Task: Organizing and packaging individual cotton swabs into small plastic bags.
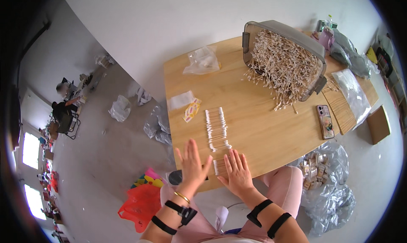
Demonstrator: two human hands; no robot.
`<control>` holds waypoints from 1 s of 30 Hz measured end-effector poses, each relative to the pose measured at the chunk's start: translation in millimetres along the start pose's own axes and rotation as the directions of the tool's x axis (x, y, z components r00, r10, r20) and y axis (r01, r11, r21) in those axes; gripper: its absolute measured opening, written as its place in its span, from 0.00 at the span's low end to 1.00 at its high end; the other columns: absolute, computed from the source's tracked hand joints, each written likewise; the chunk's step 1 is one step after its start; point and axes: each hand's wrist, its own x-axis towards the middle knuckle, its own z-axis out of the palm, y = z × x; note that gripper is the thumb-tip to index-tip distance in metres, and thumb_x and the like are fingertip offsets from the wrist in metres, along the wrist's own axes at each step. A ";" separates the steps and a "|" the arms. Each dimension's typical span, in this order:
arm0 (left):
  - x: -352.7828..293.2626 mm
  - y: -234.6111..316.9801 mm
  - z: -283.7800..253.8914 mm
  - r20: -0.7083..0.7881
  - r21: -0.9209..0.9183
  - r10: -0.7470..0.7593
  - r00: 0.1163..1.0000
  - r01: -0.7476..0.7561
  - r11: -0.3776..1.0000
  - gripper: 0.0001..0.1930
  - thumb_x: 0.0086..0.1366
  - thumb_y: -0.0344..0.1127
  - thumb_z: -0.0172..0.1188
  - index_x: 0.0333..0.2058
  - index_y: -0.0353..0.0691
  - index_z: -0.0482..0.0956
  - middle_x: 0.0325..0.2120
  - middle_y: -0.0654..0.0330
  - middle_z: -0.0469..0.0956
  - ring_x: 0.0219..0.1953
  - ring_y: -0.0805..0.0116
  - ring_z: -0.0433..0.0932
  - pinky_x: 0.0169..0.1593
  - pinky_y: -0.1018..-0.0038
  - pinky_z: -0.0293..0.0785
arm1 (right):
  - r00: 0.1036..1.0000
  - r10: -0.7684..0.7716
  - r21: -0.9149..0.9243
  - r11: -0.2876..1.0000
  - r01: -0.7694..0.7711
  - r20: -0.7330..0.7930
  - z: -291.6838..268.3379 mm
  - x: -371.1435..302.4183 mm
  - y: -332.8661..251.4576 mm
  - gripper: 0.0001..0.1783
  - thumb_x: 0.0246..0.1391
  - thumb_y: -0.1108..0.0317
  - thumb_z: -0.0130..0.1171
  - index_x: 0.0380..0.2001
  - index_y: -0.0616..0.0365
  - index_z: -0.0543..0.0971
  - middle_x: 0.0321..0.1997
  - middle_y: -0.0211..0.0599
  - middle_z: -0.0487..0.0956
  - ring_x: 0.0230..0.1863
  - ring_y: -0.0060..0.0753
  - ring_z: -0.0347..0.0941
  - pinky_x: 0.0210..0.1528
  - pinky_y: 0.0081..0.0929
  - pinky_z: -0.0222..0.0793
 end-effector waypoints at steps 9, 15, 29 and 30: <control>120.8 -100.4 14.6 -0.070 0.041 -0.272 0.960 0.275 0.961 0.21 0.62 0.45 0.65 0.51 0.45 0.77 0.47 0.55 0.76 0.53 0.53 0.73 0.58 0.53 0.65 | 0.999 -0.009 0.038 0.999 0.008 0.039 -5.4 3.6 -4.9 0.49 0.64 0.36 0.48 0.74 0.63 0.54 0.81 0.53 0.47 0.82 0.49 0.39 0.81 0.50 0.33; 165.8 -110.8 29.4 0.001 -0.029 -0.409 0.913 0.409 0.912 0.23 0.61 0.49 0.69 0.50 0.45 0.76 0.46 0.60 0.76 0.54 0.55 0.74 0.59 0.52 0.65 | 0.997 -0.002 0.054 0.999 -0.002 0.079 -7.8 8.1 -1.9 0.49 0.64 0.36 0.47 0.74 0.63 0.53 0.81 0.52 0.47 0.82 0.48 0.39 0.80 0.50 0.32; 178.7 -105.7 56.9 -0.062 -0.136 -0.465 0.883 0.454 0.881 0.22 0.57 0.53 0.74 0.43 0.48 0.77 0.46 0.64 0.75 0.54 0.60 0.72 0.58 0.51 0.62 | 0.996 0.008 0.062 0.998 -0.014 0.094 -7.1 4.5 1.1 0.48 0.64 0.36 0.46 0.74 0.62 0.54 0.80 0.52 0.50 0.81 0.48 0.41 0.80 0.50 0.34; 179.3 -104.7 56.7 -0.061 -0.133 -0.448 0.892 0.437 0.889 0.22 0.56 0.53 0.74 0.42 0.49 0.77 0.44 0.65 0.75 0.53 0.60 0.72 0.57 0.52 0.62 | 0.997 0.006 0.069 0.998 -0.012 0.081 -6.9 5.0 1.4 0.48 0.64 0.36 0.47 0.74 0.62 0.54 0.80 0.51 0.50 0.81 0.48 0.41 0.80 0.50 0.35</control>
